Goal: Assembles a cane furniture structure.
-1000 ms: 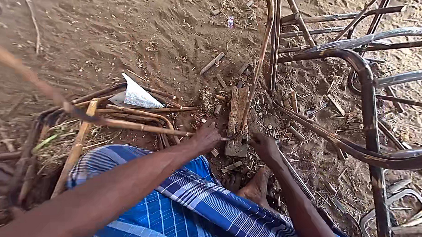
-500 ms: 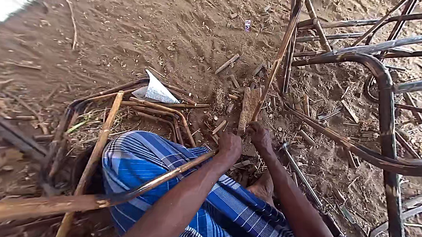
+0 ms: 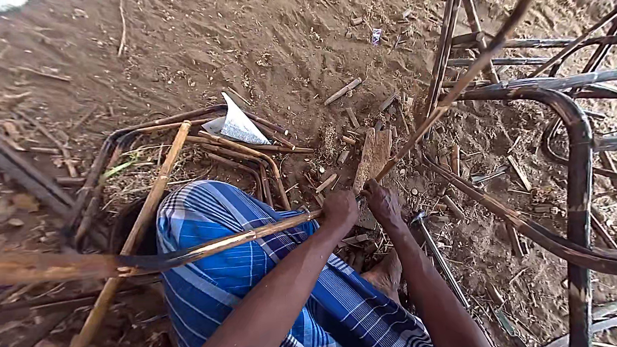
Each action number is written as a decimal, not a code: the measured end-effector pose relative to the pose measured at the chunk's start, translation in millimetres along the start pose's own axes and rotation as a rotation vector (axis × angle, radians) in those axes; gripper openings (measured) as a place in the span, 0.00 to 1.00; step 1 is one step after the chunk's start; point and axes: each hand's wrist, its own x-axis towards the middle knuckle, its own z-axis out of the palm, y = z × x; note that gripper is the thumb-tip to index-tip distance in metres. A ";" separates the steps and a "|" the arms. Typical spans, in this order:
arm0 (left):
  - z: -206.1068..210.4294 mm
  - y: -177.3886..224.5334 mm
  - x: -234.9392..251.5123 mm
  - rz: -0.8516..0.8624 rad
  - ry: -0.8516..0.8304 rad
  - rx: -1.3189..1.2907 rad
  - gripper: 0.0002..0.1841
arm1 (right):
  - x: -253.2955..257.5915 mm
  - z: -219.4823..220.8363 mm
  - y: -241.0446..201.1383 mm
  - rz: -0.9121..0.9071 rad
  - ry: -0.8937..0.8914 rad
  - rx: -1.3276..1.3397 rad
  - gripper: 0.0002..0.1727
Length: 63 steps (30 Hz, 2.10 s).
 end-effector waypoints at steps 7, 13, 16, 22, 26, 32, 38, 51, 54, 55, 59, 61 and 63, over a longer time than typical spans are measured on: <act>29.4 6.0 33.4 0.029 0.152 -0.088 0.17 | -5.9 11.0 1.7 -0.141 0.095 -0.131 0.11; 35.0 9.8 38.1 0.020 0.198 -0.135 0.13 | -11.9 24.0 5.6 -0.106 0.217 -0.008 0.10; 38.0 6.5 37.3 0.054 0.240 -0.102 0.12 | -12.8 17.8 4.6 -0.068 0.181 0.157 0.10; 33.0 7.2 36.1 0.047 0.205 -0.123 0.13 | -33.4 -7.3 4.2 -0.036 0.067 0.345 0.18; 32.2 6.8 38.5 0.040 0.178 -0.137 0.13 | -94.4 -34.6 27.2 0.338 0.217 0.056 0.21; 35.0 6.6 38.4 0.055 0.213 -0.115 0.13 | -168.3 -34.2 118.0 0.696 -0.002 -0.326 0.22; 36.0 5.0 39.8 0.045 0.223 -0.121 0.13 | -178.2 -26.8 139.5 0.682 -0.020 -0.379 0.23; 31.4 10.4 36.2 0.037 0.204 -0.107 0.13 | -191.7 -54.0 127.0 0.677 -0.070 -0.373 0.24; 33.8 6.1 39.6 0.029 0.190 -0.106 0.14 | -194.7 -76.6 111.3 0.749 -0.142 -0.132 0.30; 35.0 6.2 40.1 0.034 0.190 -0.105 0.14 | -197.7 -82.1 108.7 0.705 -0.162 -0.014 0.30; 35.6 6.7 41.1 0.042 0.208 -0.117 0.13 | -200.4 -78.7 74.3 0.376 -0.176 0.336 0.21; 36.6 6.8 41.7 0.037 0.213 -0.110 0.14 | -193.8 -62.6 51.2 0.340 -0.136 0.557 0.27; 35.7 5.9 41.9 0.033 0.222 -0.100 0.13 | -181.6 -49.0 25.2 0.320 -0.053 0.432 0.28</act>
